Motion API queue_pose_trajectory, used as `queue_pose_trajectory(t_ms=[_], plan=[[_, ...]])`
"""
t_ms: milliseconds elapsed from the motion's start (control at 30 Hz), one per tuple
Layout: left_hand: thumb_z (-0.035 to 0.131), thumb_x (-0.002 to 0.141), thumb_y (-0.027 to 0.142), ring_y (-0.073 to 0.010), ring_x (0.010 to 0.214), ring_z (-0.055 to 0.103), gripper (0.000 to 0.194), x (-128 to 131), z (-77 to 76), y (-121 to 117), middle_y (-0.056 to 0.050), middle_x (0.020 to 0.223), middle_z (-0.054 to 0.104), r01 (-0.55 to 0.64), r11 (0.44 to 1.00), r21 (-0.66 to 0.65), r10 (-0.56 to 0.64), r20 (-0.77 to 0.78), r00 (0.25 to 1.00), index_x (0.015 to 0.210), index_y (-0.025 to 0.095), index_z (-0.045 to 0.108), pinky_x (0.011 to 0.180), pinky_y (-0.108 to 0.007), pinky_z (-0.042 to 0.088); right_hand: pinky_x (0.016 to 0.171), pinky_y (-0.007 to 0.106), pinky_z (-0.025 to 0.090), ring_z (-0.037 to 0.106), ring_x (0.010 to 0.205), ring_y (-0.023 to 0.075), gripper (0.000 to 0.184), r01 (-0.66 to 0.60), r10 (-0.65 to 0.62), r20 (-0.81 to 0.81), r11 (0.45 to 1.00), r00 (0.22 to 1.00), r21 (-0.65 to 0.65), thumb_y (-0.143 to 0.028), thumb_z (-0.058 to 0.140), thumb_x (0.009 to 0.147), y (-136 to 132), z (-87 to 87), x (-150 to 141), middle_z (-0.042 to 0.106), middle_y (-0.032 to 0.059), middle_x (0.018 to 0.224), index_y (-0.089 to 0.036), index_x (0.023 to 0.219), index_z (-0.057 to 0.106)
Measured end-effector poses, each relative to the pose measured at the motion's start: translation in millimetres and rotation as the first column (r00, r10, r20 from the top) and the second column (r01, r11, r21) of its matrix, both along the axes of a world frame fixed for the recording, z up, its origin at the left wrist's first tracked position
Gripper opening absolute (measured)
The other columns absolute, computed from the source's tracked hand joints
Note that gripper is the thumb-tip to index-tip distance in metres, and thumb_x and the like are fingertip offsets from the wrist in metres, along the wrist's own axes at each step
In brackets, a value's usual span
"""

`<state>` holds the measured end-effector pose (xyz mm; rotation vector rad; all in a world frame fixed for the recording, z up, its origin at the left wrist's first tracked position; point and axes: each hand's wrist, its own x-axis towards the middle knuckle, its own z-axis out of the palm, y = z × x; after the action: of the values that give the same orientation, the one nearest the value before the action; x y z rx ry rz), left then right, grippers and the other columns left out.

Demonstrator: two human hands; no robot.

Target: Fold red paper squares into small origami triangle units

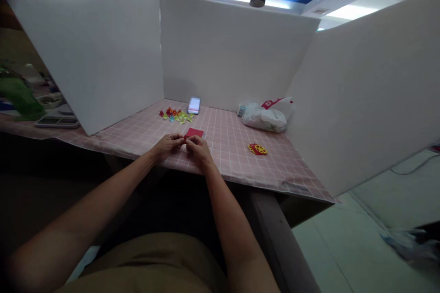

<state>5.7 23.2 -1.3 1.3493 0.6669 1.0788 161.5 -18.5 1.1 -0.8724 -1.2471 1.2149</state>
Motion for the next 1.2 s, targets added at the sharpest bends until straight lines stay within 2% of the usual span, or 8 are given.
queue_pose_trajectory(t_ms=[167,300,500,633,767,933,1067,1200], plan=[[0.083,0.066,0.036,-0.0061,0.049,0.044,0.031,2,1.3,-3,0.005,0.063,0.056,-0.021,1.0,0.017,0.021,0.011,1.0,0.082,0.016,0.065,0.048,-0.02,0.03,0.048,0.023,0.039,0.046,0.049,0.0095,0.029,0.036,-0.038,0.04,0.999,0.998,0.036,-0.044,0.072,0.07,6,-5.8,-1,0.052,-0.0067,0.056,-0.021,0.072,0.055],[0.082,0.067,0.035,-0.0064,0.054,0.05,0.034,4,1.3,-4,0.005,0.07,0.058,-0.047,0.998,0.048,0.046,0.018,0.999,0.086,0.017,0.06,0.053,-0.02,0.038,0.047,0.023,0.038,0.046,0.046,0.0097,0.024,0.083,-0.09,0.084,0.993,0.992,0.082,-0.041,0.069,0.072,9,-7.3,-3,0.052,-0.0068,0.054,-0.021,0.071,0.054],[0.077,0.073,0.034,-0.0102,0.065,0.06,0.027,4,1.4,0,0.0,0.078,0.065,-0.028,0.995,0.095,0.033,-0.054,0.998,0.087,0.014,0.064,0.066,-0.024,0.049,0.049,0.023,0.037,0.049,0.048,0.0106,0.016,0.141,-0.168,0.178,0.978,0.97,0.157,-0.031,0.066,0.074,9,3.1,2,0.055,-0.0048,0.053,-0.02,0.066,0.057],[0.073,0.078,0.037,-0.0133,0.072,0.063,0.026,3,9.1,3,-0.003,0.081,0.068,-0.003,0.993,0.119,0.014,-0.091,0.996,0.087,0.014,0.067,0.072,-0.028,0.052,0.047,0.024,0.037,0.052,0.047,0.0113,0.015,0.154,-0.19,0.217,0.973,0.958,0.174,-0.029,0.066,0.074,13,12.1,7,0.056,-0.0046,0.053,-0.02,0.066,0.056],[0.077,0.074,0.032,-0.0147,0.073,0.064,0.022,5,20.2,8,-0.003,0.08,0.068,0.012,0.991,0.13,0.004,-0.118,0.993,0.083,0.013,0.069,0.072,-0.029,0.052,0.048,0.024,0.038,0.052,0.047,0.0108,0.015,0.132,-0.163,0.206,0.979,0.965,0.157,-0.029,0.065,0.074,18,20.5,9,0.057,-0.0041,0.055,-0.02,0.067,0.056],[0.073,0.075,0.029,-0.014,0.07,0.064,0.016,6,30.3,19,-0.002,0.077,0.068,0.001,0.994,0.105,0.011,-0.117,0.993,0.081,0.014,0.069,0.072,-0.029,0.053,0.05,0.024,0.043,0.052,0.05,0.0103,0.018,0.06,-0.073,0.143,0.993,0.987,0.097,-0.034,0.066,0.075,31,26.4,12,0.058,-0.0027,0.06,-0.019,0.07,0.059],[0.072,0.076,0.03,-0.0146,0.069,0.065,0.017,7,33.0,32,-0.003,0.076,0.069,-0.007,0.997,0.08,0.016,-0.122,0.992,0.081,0.014,0.069,0.071,-0.03,0.054,0.051,0.025,0.045,0.052,0.051,0.0104,0.023,0.01,-0.013,0.091,0.999,0.996,0.035,-0.04,0.068,0.072,45,26.0,14,0.058,-0.0019,0.063,-0.019,0.073,0.06],[0.074,0.073,0.03,-0.0162,0.069,0.066,0.02,12,32.5,50,-0.003,0.076,0.068,-0.032,0.996,0.08,0.042,-0.128,0.991,0.08,0.014,0.067,0.07,-0.032,0.054,0.051,0.025,0.045,0.052,0.051,0.0106,0.021,-0.001,0.001,0.081,1.0,0.997,-0.004,-0.038,0.068,0.071,61,27.6,17,0.061,-0.0014,0.063,-0.019,0.074,0.059]])
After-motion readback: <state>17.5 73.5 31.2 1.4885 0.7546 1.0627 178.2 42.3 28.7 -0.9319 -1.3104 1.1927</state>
